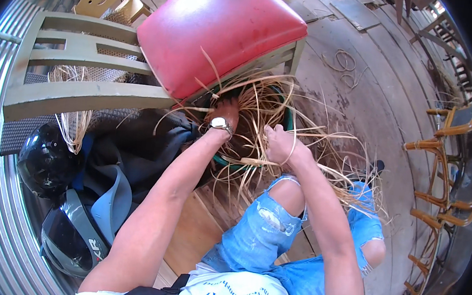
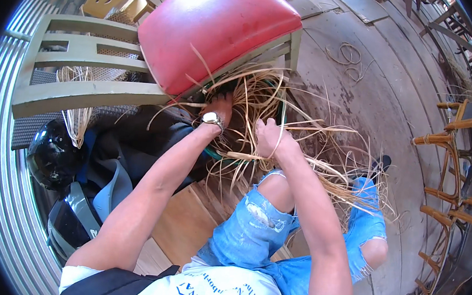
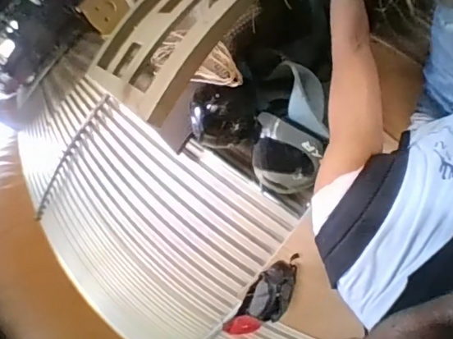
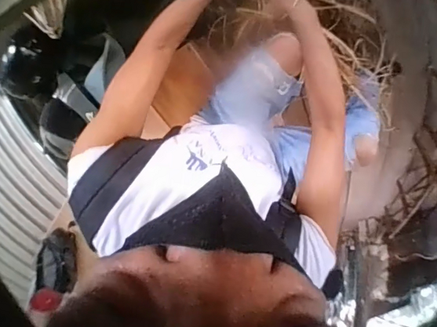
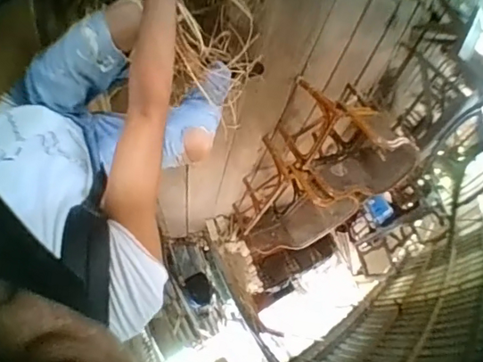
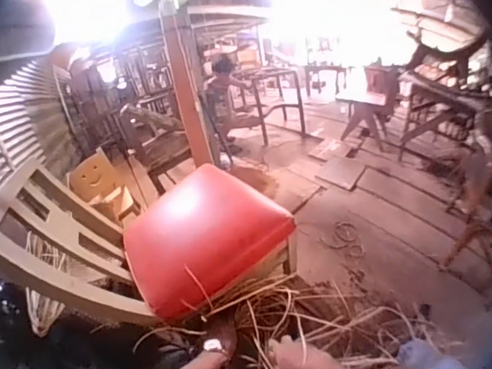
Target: Organizing and trimming bundles of long, thin bamboo or wood strips using shears and placing them into a bucket.
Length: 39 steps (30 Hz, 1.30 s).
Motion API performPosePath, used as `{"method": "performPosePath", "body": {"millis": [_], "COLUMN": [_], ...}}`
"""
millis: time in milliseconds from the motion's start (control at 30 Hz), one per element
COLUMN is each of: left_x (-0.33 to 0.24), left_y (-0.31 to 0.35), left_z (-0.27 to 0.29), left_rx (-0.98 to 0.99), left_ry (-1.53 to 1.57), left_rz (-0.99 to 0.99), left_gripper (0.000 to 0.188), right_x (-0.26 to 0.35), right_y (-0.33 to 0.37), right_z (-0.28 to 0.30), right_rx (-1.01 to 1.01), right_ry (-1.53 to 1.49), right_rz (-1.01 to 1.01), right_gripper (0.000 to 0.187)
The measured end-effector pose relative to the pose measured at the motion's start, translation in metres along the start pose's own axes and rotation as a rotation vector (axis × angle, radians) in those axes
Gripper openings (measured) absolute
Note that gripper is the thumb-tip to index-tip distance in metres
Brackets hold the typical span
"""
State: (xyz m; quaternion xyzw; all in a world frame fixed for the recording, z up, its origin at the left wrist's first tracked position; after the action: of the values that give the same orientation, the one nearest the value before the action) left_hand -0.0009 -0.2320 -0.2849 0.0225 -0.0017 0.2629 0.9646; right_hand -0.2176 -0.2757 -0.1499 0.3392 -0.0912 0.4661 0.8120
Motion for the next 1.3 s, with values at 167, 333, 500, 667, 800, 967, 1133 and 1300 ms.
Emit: {"method": "performPosePath", "body": {"millis": [167, 333, 500, 667, 800, 967, 1133, 1300], "left_x": [0.002, 0.036, 0.055, 0.034, 0.036, -0.002, 0.011, -0.038], "left_y": [-0.031, -0.032, -0.045, 0.043, 0.123, 0.227, 0.233, 0.229], "left_z": [-0.046, -0.060, -0.004, 0.103, 0.151, 0.155, 0.176, 0.170], "left_rx": [0.491, 0.310, 0.681, 0.173, -0.228, 0.224, -0.097, 0.530], "left_ry": [-0.095, 0.154, -0.073, 0.392, 0.460, 0.220, 0.377, 0.950], "left_rz": [0.153, 0.129, 0.040, -0.062, -0.128, 0.115, 0.168, 0.247], "left_gripper": [0.044, 0.052, 0.054, 0.082, 0.064, 0.055, 0.050, 0.024], "right_x": [0.015, 0.019, -0.004, -0.014, 0.001, 0.001, 0.012, 0.002], "right_y": [0.086, 0.099, 0.056, -0.004, -0.028, -0.048, -0.037, -0.034], "right_z": [0.021, 0.018, 0.003, 0.007, -0.005, -0.009, -0.008, -0.015], "right_rx": [-0.151, -0.135, -0.323, -0.054, -0.067, -0.029, -0.032, -0.098], "right_ry": [0.028, -0.076, -0.128, -0.053, 0.026, 0.077, 0.095, 0.105], "right_rz": [0.024, -0.165, -0.028, -0.108, -0.085, -0.128, -0.169, -0.169], "right_gripper": [0.075, 0.062, 0.045, 0.027, 0.024, 0.025, 0.023, 0.021]}}
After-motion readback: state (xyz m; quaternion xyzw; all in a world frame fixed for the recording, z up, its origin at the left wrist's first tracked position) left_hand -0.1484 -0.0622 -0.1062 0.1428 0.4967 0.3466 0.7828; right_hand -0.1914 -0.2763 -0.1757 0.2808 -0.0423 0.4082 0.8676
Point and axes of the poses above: each hand's wrist, its own y-axis away from the middle knuckle, its own z-axis out of the back of the hand, x = y × z, the point moved 1 cm from there along -y, towards the middle knuckle, and after that the axes turned 11 degrees about z, right-handed, at the moved point
